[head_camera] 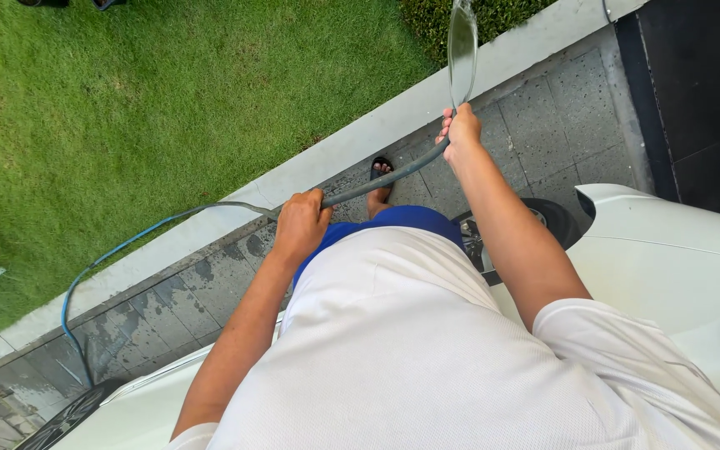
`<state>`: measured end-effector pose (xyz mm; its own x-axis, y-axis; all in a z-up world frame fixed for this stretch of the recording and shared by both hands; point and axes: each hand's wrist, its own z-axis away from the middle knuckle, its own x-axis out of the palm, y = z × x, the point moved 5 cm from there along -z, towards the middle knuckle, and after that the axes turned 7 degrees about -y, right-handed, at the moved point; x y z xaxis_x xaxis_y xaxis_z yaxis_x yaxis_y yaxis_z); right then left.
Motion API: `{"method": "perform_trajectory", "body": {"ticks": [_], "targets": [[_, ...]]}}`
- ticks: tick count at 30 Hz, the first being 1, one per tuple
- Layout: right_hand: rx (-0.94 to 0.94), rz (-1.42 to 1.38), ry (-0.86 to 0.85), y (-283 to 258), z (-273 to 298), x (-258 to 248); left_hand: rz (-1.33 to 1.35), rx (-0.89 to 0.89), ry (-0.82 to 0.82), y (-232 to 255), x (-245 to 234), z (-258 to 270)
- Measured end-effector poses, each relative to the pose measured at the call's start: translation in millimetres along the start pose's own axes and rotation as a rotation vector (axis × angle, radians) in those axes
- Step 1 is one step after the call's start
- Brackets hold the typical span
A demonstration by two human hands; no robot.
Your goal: Watering a car and nearby plants with a hose.
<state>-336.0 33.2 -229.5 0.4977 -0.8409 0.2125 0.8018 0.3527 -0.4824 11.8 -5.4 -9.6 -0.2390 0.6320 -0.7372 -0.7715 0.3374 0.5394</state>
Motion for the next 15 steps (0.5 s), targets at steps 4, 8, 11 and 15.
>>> {"method": "perform_trajectory", "body": {"ticks": [4, 8, 11, 15], "targets": [[0.059, 0.018, 0.006, 8.8, -5.5, -3.9, 0.009, -0.008, -0.005, 0.0, -0.2, 0.3], [0.099, 0.006, 0.015, 16.5, -13.6, -7.3, 0.006, -0.013, -0.016, -0.6, 0.2, -0.9], [0.109, -0.001, 0.029, 20.9, -17.6, -10.8, 0.006, -0.002, -0.022, -1.1, 2.6, -1.4], [0.106, -0.015, 0.047, 20.6, -12.4, -12.4, 0.011, -0.009, -0.039, 1.6, 1.9, -2.8]]}}
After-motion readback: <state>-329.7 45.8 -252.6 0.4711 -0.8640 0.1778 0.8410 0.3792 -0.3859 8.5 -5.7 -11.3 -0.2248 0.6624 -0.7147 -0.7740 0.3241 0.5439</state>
